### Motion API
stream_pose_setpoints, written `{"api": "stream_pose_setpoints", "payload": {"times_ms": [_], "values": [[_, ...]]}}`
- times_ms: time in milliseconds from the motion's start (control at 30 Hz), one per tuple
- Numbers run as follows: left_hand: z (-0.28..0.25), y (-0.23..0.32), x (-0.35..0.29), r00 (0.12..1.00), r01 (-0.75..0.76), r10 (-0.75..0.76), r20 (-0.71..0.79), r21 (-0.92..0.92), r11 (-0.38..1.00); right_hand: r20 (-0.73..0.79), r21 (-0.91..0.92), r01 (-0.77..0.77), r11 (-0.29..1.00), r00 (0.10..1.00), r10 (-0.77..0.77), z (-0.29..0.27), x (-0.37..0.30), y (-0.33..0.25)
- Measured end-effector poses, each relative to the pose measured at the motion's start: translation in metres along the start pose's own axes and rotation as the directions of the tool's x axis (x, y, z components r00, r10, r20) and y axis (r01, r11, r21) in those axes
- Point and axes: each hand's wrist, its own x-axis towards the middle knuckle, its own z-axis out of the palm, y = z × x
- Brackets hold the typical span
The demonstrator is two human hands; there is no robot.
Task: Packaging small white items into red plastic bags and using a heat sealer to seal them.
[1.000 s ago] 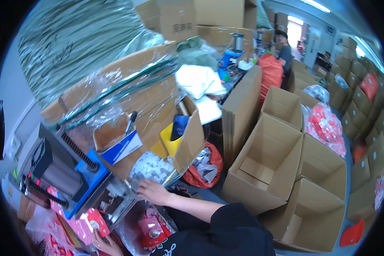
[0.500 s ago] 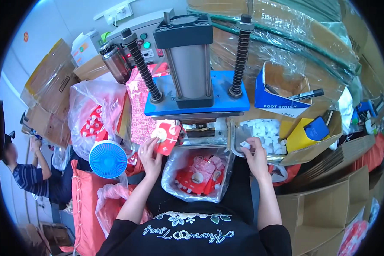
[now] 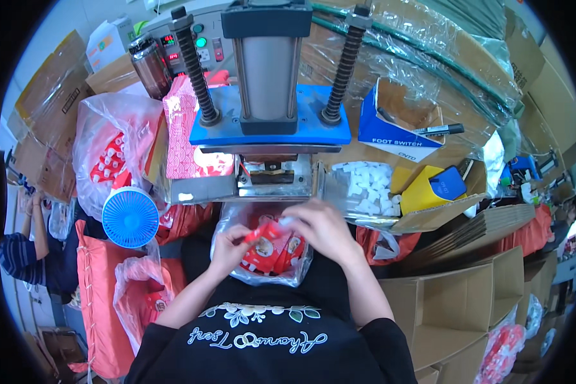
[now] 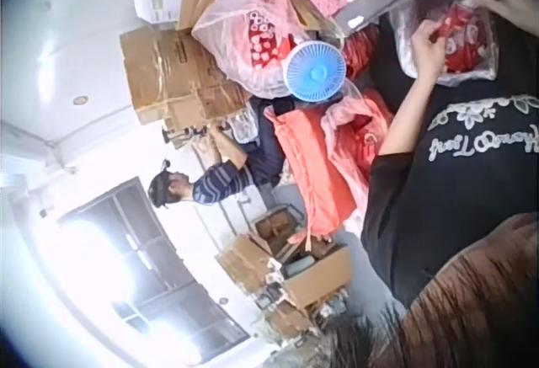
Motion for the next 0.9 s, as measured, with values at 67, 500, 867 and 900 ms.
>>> {"api": "stream_pose_setpoints", "payload": {"times_ms": [67,500,867,900], "values": [[0.006,-0.01,-0.007,0.998,0.045,-0.042,0.044,-0.084,0.995,0.207,0.009,-0.027,1.0,0.978,0.025,0.009,0.002,-0.001],[0.006,-0.022,0.002,0.987,0.052,-0.052,0.154,0.005,0.999,0.078,0.22,0.038,0.975,0.995,-0.057,0.028,-0.013,0.023],[0.013,-0.018,0.03,0.98,0.196,-0.198,-0.023,-0.081,0.977,-0.266,0.074,-0.114,0.991,0.955,0.129,0.02,-0.011,0.02],[0.016,-0.023,0.039,0.974,0.219,-0.223,-0.029,-0.096,0.971,-0.265,0.091,-0.178,0.98,0.944,0.196,0.015,-0.016,0.025]]}}
